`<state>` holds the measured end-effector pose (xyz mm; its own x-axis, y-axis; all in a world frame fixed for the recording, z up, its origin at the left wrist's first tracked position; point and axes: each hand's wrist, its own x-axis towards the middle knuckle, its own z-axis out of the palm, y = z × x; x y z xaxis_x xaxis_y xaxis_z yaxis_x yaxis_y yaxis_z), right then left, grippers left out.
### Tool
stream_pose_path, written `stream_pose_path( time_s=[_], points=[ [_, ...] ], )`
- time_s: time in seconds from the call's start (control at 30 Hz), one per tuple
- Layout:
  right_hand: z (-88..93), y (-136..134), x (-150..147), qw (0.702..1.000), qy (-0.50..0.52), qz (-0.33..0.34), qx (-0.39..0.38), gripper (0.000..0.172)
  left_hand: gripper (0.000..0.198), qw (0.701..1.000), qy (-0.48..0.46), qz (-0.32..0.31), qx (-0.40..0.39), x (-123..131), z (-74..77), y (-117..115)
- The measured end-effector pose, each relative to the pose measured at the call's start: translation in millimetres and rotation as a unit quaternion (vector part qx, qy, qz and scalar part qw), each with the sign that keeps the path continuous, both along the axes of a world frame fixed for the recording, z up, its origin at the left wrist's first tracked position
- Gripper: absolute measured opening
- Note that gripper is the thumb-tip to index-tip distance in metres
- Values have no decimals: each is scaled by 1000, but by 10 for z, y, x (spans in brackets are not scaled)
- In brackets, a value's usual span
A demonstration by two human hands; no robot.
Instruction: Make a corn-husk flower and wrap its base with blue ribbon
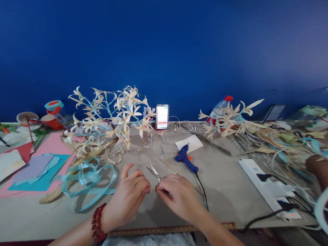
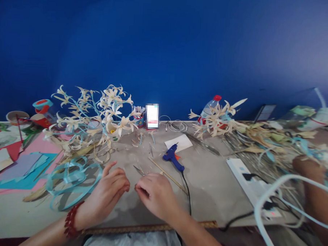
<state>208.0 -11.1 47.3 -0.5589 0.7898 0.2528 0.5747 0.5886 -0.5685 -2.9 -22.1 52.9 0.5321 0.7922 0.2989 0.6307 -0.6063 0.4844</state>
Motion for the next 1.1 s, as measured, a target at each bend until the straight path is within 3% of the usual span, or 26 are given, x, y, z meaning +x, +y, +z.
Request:
stream_pose_path(
  time_s=[0.1,0.27,0.47,0.57,0.73,0.8,0.93,1.1],
  points=[
    [-27,-27,-21,1000,-13,-11,25,14,27,998,8,2,-58,-10,51,9],
    [-12,-23,-29,998,18,-29,-58,10,13,997,33,4,71,24,114,-39],
    [110,19,78,985,42,-5,-169,12,23,993,39,9,108,21,103,-70],
    [113,9,103,992,29,9,-126,8,23,997,9,0,72,21,125,-59],
    [50,-46,54,1000,-10,7,19,11,30,994,-49,1,-97,10,92,-7],
    [42,-58,34,999,-15,0,32,10,32,992,-50,9,-115,8,74,-1],
    [66,-52,25,1000,4,-3,-8,9,12,1000,-23,4,10,37,103,-33],
    [100,-30,52,999,7,19,-46,8,21,997,-1,2,80,87,137,-58]
  ],
)
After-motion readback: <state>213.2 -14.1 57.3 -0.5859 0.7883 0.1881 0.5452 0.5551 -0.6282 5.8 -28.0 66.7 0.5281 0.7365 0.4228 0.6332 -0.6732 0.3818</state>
